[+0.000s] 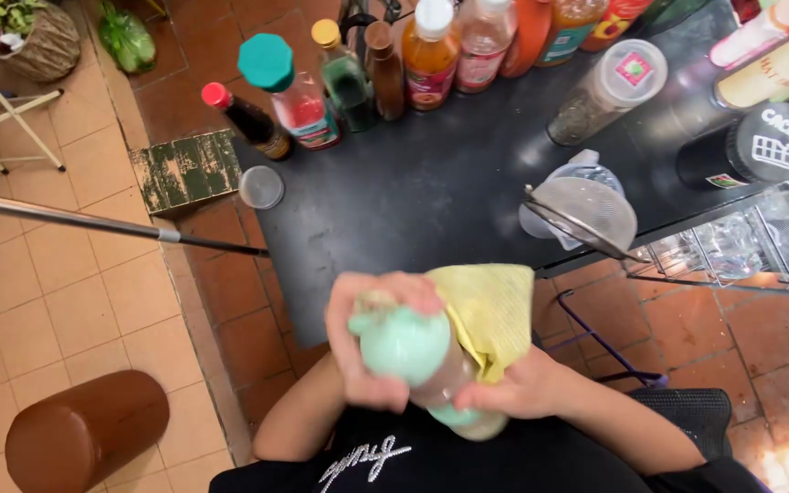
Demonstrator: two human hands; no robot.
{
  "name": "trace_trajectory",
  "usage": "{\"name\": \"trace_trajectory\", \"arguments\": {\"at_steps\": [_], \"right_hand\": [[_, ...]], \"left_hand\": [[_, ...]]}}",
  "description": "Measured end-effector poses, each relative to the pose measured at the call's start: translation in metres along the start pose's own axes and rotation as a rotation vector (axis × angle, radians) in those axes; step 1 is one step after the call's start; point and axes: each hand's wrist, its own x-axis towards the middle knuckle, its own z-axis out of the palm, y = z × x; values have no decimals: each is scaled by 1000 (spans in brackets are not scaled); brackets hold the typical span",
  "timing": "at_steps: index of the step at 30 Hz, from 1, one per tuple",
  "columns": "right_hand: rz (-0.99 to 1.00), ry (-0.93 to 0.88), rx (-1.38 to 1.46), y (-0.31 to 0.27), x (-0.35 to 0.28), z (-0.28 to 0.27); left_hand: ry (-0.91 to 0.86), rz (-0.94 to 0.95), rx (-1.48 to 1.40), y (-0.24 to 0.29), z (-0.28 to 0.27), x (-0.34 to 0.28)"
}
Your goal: The user is wiping down various bottles and containers on a coffee shop counter using a cleaning cloth.
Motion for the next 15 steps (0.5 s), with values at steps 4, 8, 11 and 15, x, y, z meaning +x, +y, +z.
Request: {"name": "trace_trajectory", "arguments": {"at_steps": [4, 8, 11, 15], "right_hand": [[26, 219, -130, -14, 32, 16], [-358, 127, -398, -32, 63, 15], [-436, 108, -424, 1, 70, 20], [-74, 287, -416, 5, 78, 31]], "left_hand": [[296, -86, 201, -10, -25, -18], [520, -37, 227, -15, -30, -23], [559, 8, 251, -17, -30, -28], [397, 131, 523, -19, -22, -38]]}}
